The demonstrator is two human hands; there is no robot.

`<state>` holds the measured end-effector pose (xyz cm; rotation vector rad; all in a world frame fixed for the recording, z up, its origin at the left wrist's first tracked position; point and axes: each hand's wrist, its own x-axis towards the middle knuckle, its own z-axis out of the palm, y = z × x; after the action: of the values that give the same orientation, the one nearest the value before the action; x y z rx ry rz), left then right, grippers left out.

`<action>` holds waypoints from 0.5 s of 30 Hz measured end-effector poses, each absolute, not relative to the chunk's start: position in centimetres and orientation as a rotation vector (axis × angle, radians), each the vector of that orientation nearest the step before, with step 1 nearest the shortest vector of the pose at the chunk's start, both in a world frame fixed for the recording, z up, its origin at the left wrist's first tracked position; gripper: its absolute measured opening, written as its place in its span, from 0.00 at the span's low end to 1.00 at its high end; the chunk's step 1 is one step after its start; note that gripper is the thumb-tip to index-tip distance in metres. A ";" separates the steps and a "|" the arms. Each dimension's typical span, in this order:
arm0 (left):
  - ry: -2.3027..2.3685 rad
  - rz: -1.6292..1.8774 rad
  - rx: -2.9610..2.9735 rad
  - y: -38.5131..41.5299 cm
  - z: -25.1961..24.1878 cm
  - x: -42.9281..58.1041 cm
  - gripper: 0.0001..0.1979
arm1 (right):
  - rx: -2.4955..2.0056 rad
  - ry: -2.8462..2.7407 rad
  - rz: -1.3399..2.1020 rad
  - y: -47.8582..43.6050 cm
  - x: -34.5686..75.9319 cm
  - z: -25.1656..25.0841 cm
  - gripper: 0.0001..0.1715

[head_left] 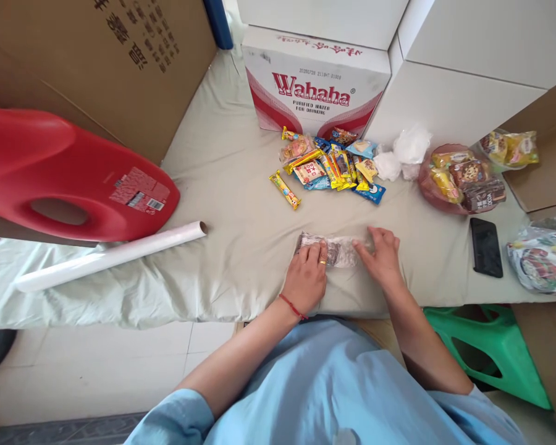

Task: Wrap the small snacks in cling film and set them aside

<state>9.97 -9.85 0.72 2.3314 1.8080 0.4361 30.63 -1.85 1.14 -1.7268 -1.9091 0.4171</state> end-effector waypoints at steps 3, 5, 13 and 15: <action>1.813 0.431 2.317 -10.0 0.8 9.9 0.32 | -1.623 -2.030 0.514 -2.7 30.9 0.7 0.16; 1.819 0.427 2.321 -10.2 0.8 9.8 0.32 | -1.527 -2.017 0.639 -3.8 31.4 1.2 0.12; 1.846 0.331 2.385 -10.1 0.8 11.0 0.25 | -1.356 -2.039 1.083 -3.0 28.2 5.5 0.08; 1.820 0.317 2.397 -10.1 1.1 11.0 0.22 | -1.344 -2.237 0.923 -1.6 25.4 5.9 0.06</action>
<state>11.03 -10.14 1.07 2.3970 1.8197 0.3173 25.37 -1.57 5.92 -1.3437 -2.2373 0.9229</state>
